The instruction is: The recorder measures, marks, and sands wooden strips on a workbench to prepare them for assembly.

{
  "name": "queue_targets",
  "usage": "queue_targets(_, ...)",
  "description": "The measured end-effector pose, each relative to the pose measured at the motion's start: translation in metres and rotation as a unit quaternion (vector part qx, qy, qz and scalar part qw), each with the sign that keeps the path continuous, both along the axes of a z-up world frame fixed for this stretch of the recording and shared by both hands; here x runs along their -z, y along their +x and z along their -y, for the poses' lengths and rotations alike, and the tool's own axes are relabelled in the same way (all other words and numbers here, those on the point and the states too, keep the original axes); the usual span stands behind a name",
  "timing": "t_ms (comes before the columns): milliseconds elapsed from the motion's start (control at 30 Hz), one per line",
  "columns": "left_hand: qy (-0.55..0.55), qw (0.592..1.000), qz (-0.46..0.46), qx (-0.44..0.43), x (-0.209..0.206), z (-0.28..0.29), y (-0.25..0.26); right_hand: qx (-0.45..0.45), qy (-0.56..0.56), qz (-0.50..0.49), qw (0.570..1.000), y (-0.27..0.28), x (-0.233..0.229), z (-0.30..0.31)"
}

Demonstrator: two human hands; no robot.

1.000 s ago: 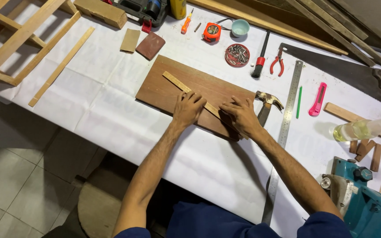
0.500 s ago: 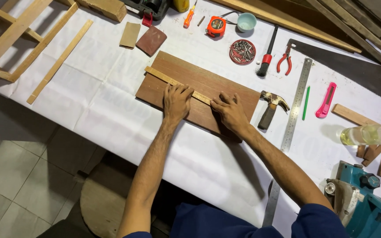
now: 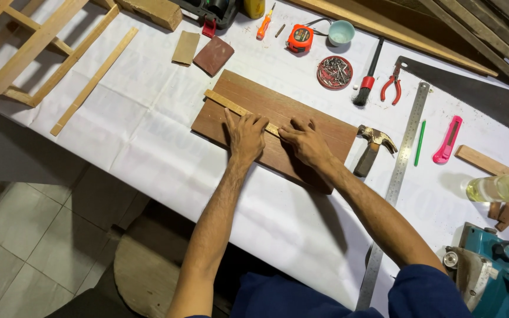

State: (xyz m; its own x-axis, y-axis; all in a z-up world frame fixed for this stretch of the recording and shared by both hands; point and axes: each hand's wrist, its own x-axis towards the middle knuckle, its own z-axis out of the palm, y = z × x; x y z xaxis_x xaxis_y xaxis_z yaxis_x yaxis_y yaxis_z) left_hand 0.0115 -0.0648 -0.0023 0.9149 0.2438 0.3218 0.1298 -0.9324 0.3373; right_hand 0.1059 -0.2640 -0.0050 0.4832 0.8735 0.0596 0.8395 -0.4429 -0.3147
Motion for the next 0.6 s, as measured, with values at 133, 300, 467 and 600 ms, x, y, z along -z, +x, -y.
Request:
queue_targets(133,0.011,1.000,0.021,0.002,0.005,0.000,-0.001,0.007,-0.006,0.026,1.000,-0.016,-0.008,0.042)
queue_targets(300,-0.006,0.999,0.037,0.006,0.009,0.004,-0.002,0.015,0.023,0.017,0.999,-0.026,-0.003,0.061)
queue_targets(467,-0.006,1.000,0.028,-0.002,0.011,0.003,0.000,0.025,0.035,0.014,0.999,-0.021,-0.002,0.021)
queue_targets(600,0.004,1.000,0.026,-0.013,0.009,0.005,-0.002,0.026,0.051,0.005,0.998,-0.011,0.017,-0.020)
